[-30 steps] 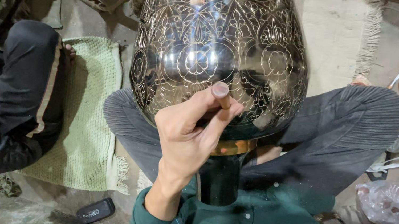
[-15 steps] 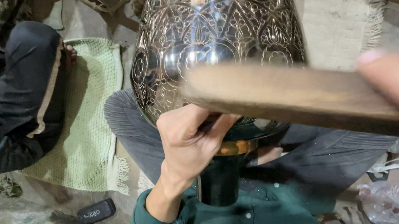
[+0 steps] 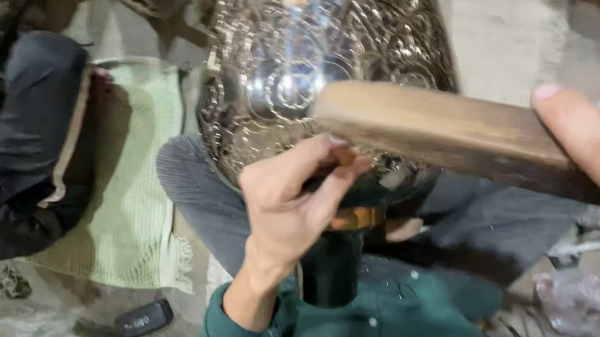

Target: The person sits cross-legged and uses a wooden mallet and a small chisel to engrave floral patterns into a large, dark metallic vessel. The person repeatedly taps the chisel to create fine lines on the surface.

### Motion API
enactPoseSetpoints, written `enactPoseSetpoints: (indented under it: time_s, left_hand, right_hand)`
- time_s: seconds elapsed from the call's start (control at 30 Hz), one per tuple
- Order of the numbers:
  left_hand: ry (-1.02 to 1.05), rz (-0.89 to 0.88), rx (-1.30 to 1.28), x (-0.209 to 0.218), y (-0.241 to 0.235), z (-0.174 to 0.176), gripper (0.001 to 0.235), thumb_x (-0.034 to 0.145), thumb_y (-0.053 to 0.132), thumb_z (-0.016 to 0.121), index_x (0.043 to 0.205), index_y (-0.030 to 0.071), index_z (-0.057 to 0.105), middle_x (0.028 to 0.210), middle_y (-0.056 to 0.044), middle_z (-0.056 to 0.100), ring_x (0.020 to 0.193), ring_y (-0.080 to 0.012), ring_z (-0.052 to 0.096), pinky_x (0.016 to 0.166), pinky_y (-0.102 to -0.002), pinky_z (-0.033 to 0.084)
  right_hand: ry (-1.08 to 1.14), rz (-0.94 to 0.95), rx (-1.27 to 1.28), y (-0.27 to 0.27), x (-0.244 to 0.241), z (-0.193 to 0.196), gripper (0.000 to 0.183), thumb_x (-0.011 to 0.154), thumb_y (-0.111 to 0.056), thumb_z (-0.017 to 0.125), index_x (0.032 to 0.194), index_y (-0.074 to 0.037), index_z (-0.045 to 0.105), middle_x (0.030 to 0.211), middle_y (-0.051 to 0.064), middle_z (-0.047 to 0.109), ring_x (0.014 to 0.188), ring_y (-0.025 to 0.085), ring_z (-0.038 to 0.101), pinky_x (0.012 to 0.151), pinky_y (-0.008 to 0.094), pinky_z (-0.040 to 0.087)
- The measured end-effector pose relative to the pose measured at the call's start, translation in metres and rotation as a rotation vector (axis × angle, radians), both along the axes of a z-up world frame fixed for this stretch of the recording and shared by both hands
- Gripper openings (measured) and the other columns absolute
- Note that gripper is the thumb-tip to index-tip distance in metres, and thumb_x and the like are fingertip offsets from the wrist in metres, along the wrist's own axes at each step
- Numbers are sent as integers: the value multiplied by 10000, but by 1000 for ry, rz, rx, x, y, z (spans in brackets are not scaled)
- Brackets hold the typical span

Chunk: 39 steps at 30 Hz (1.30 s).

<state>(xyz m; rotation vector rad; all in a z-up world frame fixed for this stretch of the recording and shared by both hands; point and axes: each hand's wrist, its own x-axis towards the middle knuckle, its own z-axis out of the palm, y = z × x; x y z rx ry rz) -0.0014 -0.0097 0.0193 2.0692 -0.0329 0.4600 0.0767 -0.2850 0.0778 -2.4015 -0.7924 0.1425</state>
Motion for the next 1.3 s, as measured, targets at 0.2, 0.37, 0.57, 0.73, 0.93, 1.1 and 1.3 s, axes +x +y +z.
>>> enactPoseSetpoints:
  time_s: [0.2,0.37,0.57,0.73,0.93,1.1,1.3]
  left_hand:
    - [-12,126,-381,-2,19,-10,158,964,-28,766,1090,4,677,982,-90,781,835,-98,736,751,-218,597]
    - [55,169,-541,-13,54,-11,208,972,-51,738,1134,0,617,1011,-120,772,923,-116,746,802,-217,577]
    - [114,-41,-525,-9,67,-4,213,965,-66,749,1148,-31,647,1000,-101,764,891,-111,737,814,-224,577]
    - [75,-232,-190,12,64,10,274,940,-46,796,1189,12,696,947,-60,775,857,-106,758,747,-223,600]
    - [126,-494,-102,48,62,13,441,970,39,771,1373,121,611,935,-44,789,801,-93,779,701,-228,608]
    - [106,-535,-28,54,65,16,502,983,73,774,1438,134,572,943,-60,785,812,-136,797,736,-269,600]
    - [65,-523,41,54,64,16,509,983,92,776,1445,154,572,930,-69,759,817,-174,789,735,-281,586]
  right_hand:
    - [-43,-118,-94,-8,-2,-1,695,764,118,634,1443,5,547,1010,192,606,888,300,653,813,384,537]
    - [44,-271,-288,-14,-23,-34,795,705,66,783,1467,-72,600,992,162,680,785,269,684,690,363,536]
    - [-69,-554,232,-8,-78,-110,472,893,-20,809,1320,4,609,1046,132,728,916,201,709,843,322,555]
    - [33,-649,493,-2,-118,-191,251,956,-95,803,1079,10,610,979,51,717,897,131,684,884,260,541]
    - [403,-683,501,-16,-131,-209,243,884,-165,819,992,-23,655,740,45,677,678,126,638,665,273,509]
    - [164,-639,-81,-24,-111,-171,422,807,-220,873,1133,-29,686,782,129,693,590,226,670,606,344,513]
    - [-70,-441,-370,-28,-83,-134,542,700,-176,866,1204,-53,710,744,130,712,630,267,692,623,379,552]
